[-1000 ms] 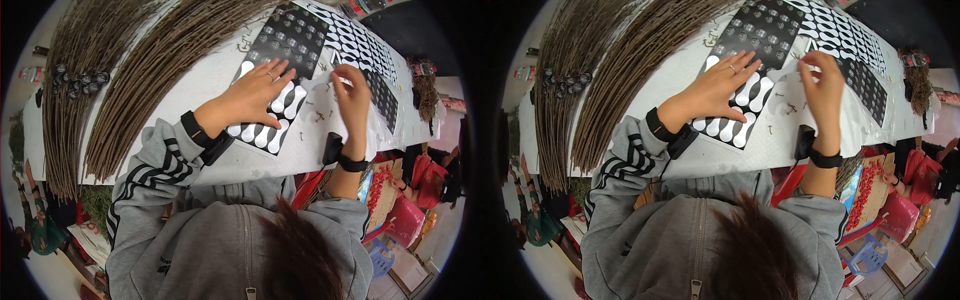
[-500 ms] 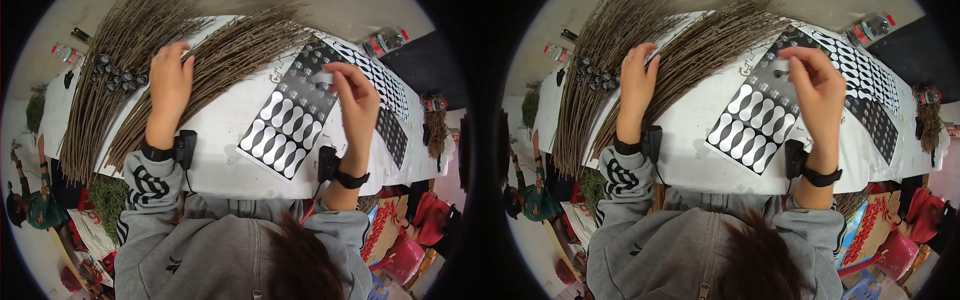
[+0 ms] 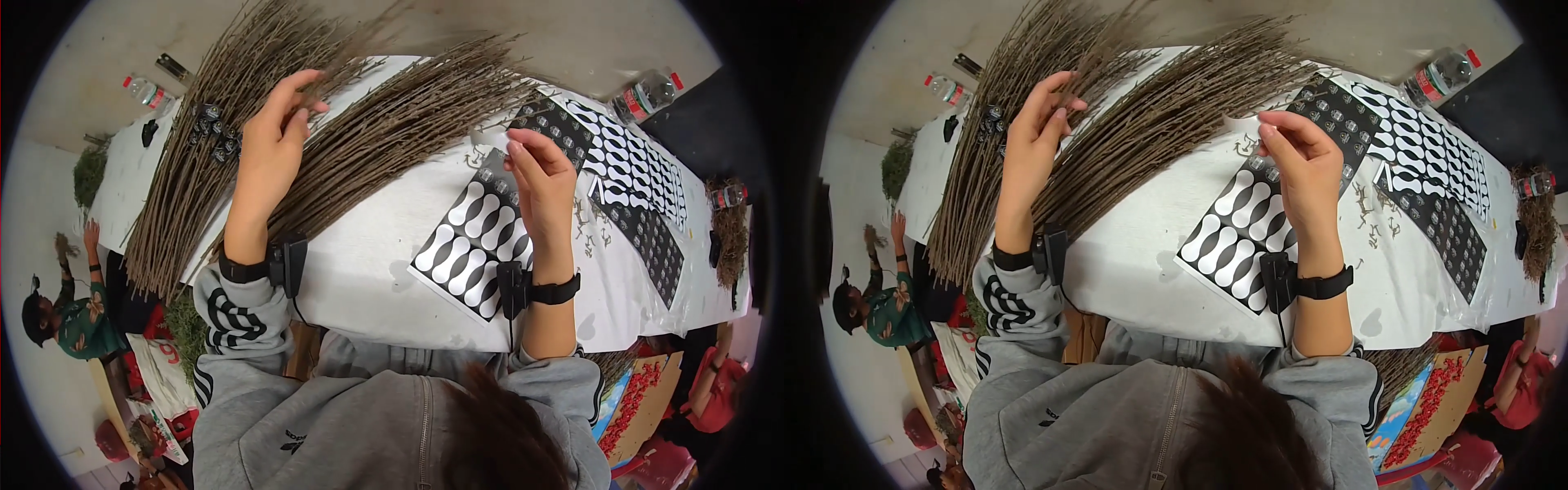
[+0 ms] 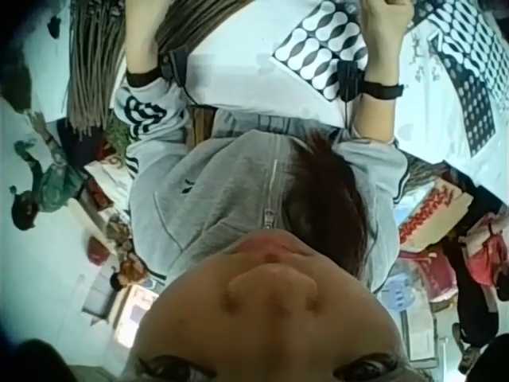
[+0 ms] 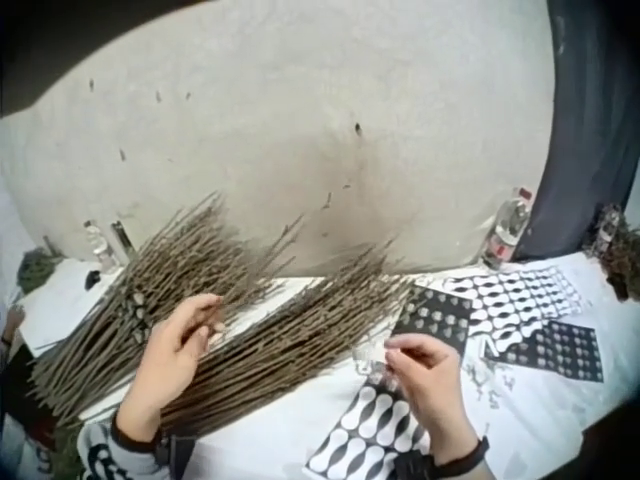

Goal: The person peels a sticker from a sheet, wraps it around a branch, and presses the ends together by hand. After repeating this process for several branches, the person places the labeled branches onto a pile.

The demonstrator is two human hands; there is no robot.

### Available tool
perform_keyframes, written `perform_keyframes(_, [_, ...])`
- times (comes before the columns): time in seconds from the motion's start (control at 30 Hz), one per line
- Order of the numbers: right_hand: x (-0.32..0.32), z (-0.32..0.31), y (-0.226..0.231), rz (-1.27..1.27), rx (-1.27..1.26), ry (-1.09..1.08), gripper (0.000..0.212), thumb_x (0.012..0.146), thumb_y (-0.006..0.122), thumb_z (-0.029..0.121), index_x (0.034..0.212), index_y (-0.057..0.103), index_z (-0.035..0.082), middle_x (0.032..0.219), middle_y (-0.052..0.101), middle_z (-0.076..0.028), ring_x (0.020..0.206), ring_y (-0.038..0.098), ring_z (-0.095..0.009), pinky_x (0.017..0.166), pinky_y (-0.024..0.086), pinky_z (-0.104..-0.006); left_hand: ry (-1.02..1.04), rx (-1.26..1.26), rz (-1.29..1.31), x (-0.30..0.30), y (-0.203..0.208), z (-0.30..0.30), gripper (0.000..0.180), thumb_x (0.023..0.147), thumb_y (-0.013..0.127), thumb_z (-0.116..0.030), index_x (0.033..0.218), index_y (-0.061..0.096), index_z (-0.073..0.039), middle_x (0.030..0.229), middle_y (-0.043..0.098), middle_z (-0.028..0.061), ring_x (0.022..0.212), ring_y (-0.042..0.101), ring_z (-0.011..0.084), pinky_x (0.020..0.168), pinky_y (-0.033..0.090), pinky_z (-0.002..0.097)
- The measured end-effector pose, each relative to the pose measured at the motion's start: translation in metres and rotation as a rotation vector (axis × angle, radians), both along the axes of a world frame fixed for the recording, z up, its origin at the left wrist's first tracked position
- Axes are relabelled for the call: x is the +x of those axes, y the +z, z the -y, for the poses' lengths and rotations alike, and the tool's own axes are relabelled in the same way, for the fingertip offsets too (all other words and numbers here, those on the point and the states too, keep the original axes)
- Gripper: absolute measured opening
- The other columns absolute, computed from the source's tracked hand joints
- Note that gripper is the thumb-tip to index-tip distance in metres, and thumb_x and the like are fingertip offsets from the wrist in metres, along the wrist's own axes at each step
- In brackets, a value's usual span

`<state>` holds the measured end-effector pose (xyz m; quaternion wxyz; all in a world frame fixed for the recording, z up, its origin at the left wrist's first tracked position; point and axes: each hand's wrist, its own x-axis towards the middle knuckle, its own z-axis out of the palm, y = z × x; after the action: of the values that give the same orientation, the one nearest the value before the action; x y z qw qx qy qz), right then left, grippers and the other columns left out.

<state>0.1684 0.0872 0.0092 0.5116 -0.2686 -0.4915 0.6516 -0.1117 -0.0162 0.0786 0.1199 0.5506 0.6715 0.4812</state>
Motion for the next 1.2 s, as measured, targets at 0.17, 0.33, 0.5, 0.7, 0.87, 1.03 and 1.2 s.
perform_keyframes(0.17, [0.004,0.001,0.002,-0.237,0.054,0.076,0.013,0.088,0.062,0.000,0.101,0.064,0.003,0.103,0.062,-0.005,0.084,0.057,-0.013,0.075,0.048,-0.0274,-0.217,-0.248,0.350,0.018,0.014,-0.003,0.021,0.092,0.057,-0.011,0.112,0.059,-0.004,0.077,0.061,0.0004,0.067,0.053,0.0082,0.060,0.043,0.0213])
perform_keyframes(0.33, [0.006,0.002,0.009,-0.416,0.129,0.083,0.020,0.092,0.059,0.006,0.111,0.054,0.009,0.111,0.058,-0.007,0.092,0.057,-0.016,0.078,0.048,-0.0300,-0.347,-0.206,0.359,0.058,0.002,-0.016,0.020,0.089,0.062,-0.011,0.107,0.061,-0.003,0.077,0.059,-0.0004,0.067,0.049,0.0063,0.062,0.041,0.0193])
perform_keyframes(0.5, [0.005,0.000,0.011,-0.594,0.032,0.019,0.026,0.098,0.051,0.014,0.122,0.042,0.011,0.109,0.057,-0.011,0.101,0.057,-0.021,0.083,0.048,-0.0336,-0.456,-0.186,0.200,0.089,-0.009,-0.020,0.017,0.085,0.067,-0.010,0.100,0.063,-0.001,0.082,0.061,-0.0007,0.071,0.051,0.0057,0.064,0.042,0.0197])
perform_keyframes(0.7, [0.006,-0.004,0.009,-0.562,-0.047,-0.059,0.023,0.101,0.043,0.018,0.121,0.044,0.008,0.116,0.056,-0.014,0.114,0.053,-0.026,0.098,0.044,-0.0380,-0.379,-0.162,0.434,0.106,-0.030,-0.027,0.012,0.082,0.068,-0.005,0.093,0.065,0.001,0.088,0.063,0.0013,0.074,0.053,0.0060,0.066,0.043,0.0204])
perform_keyframes(0.87, [0.002,-0.007,0.003,-0.492,-0.050,-0.084,0.024,0.101,0.043,0.017,0.121,0.043,0.005,0.116,0.055,-0.015,0.117,0.052,-0.028,0.104,0.041,-0.0403,-0.341,-0.175,0.521,0.111,-0.038,-0.032,0.013,0.084,0.065,-0.002,0.096,0.065,0.002,0.095,0.066,0.0054,0.077,0.056,0.0072,0.068,0.045,0.0200])
perform_keyframes(1.03, [-0.002,-0.010,-0.008,-0.384,-0.047,-0.115,0.024,0.099,0.046,0.013,0.121,0.044,0.005,0.115,0.056,-0.014,0.115,0.053,-0.026,0.103,0.041,-0.0389,-0.367,-0.055,0.627,0.128,-0.054,-0.034,0.021,0.085,0.060,0.001,0.106,0.061,0.002,0.096,0.067,0.0084,0.074,0.056,0.0078,0.069,0.045,0.0201])
perform_keyframes(1.2, [-0.011,-0.009,-0.020,-0.225,-0.024,-0.143,0.024,0.096,0.052,0.007,0.119,0.046,0.002,0.112,0.057,-0.012,0.110,0.055,-0.022,0.104,0.041,-0.0375,-0.306,0.071,0.673,0.135,-0.069,-0.036,0.033,0.088,0.054,0.000,0.120,0.051,0.002,0.091,0.066,0.0102,0.069,0.055,0.0078,0.064,0.044,0.0204])
